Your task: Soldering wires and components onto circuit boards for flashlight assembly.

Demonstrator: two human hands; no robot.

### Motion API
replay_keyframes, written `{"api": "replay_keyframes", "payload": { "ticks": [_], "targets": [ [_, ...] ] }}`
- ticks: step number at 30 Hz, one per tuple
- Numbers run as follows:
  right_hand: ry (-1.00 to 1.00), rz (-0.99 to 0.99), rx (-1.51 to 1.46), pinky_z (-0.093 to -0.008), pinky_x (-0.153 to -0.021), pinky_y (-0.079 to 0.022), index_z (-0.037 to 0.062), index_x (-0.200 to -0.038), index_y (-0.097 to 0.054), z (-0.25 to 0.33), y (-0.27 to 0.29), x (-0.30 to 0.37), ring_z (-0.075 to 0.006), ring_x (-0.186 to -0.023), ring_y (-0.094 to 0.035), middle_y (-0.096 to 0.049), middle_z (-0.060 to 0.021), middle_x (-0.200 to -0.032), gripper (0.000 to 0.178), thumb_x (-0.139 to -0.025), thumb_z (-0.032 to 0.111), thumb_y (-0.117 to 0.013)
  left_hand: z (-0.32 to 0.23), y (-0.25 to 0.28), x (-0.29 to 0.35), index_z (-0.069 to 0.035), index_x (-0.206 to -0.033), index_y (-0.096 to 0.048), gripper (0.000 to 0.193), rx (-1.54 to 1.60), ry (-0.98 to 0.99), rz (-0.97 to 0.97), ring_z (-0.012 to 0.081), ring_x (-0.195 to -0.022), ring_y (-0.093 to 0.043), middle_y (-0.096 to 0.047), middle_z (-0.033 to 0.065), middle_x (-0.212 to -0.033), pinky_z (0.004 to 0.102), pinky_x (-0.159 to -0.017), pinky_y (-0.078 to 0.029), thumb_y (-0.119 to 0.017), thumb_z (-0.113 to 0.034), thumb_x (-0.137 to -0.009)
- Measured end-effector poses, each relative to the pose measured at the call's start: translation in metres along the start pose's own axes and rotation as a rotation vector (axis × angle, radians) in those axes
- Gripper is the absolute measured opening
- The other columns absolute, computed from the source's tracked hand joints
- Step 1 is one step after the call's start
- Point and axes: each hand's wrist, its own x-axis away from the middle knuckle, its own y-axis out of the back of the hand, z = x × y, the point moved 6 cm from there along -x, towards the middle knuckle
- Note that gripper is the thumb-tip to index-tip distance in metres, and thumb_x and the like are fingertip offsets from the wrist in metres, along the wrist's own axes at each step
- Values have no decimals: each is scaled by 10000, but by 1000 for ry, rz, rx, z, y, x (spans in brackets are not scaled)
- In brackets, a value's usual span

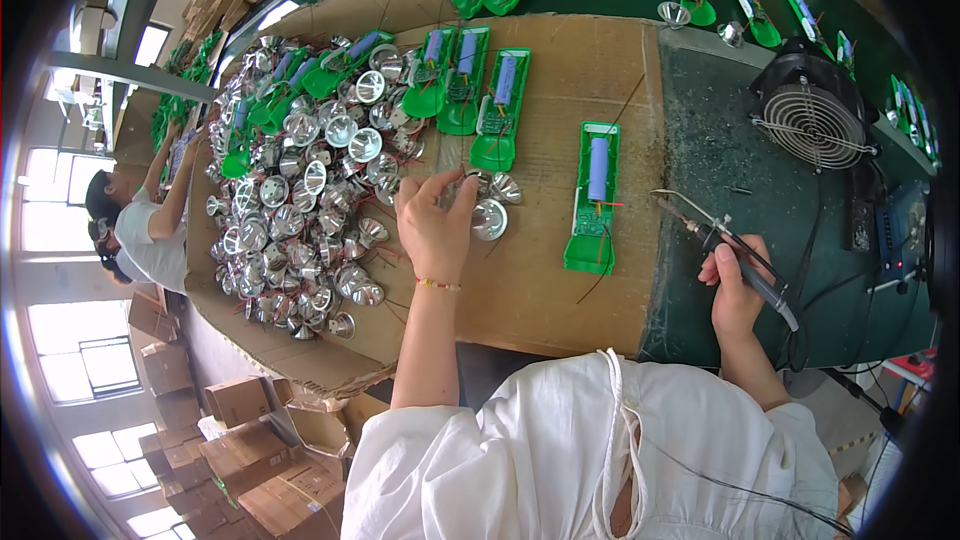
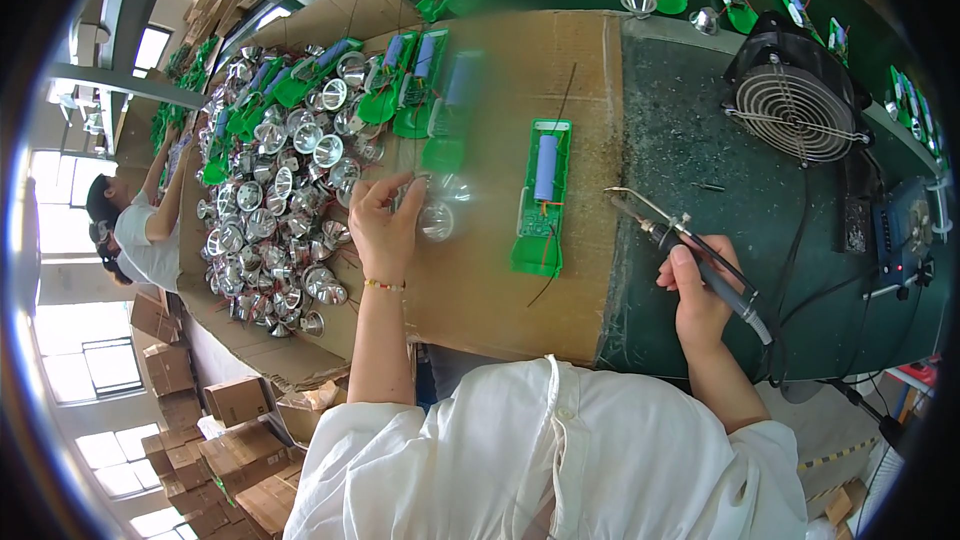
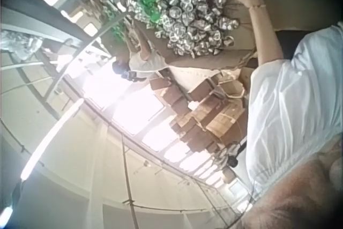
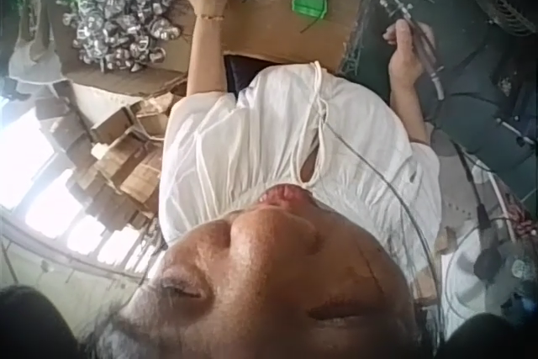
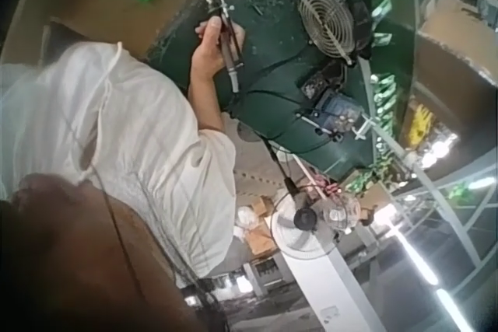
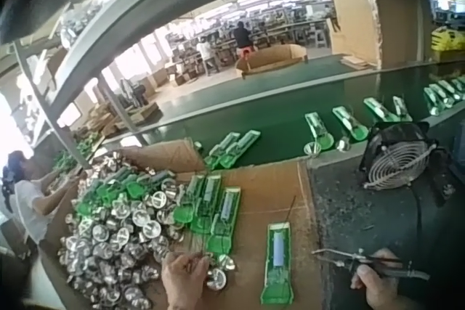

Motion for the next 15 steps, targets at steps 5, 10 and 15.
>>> {"api": "replay_keyframes", "payload": {
  "ticks": [5, 10, 15],
  "targets": [
    [-4, 16, -14, -204, -450, -390, 3, -884, -514, 2, -3, 3, -109, -484, -502, -546, -73, -617, 148, -840, 134, -566, 5, 8, 1, -61, -838, -703, 128, 185, -114, -59, 190, -797, -544, -605, 57, -818, 293, -710, -429, -697, -110, -719],
    [11, 39, -11, -210, -454, -408, -2, -893, -500, 9, -1, 6, -114, -487, -519, -552, -80, -622, 190, -829, 157, -582, -16, 57, 12, -17, -894, -685, 141, 223, -219, -266, 168, -801, -561, -649, 66, -873, 276, -723, -451, -656, -42, -759],
    [60, 199, -14, -237, -514, -471, -31, -884, -505, 28, -18, 15, -123, -562, -579, -587, -96, -659, 194, -797, 91, -630, -52, 31, 54, -34, -874, -687, 140, 234, -216, 184, 151, -651, -563, -647, 72, -747, 293, -608, -451, -682, -72, -739]
  ]
}}
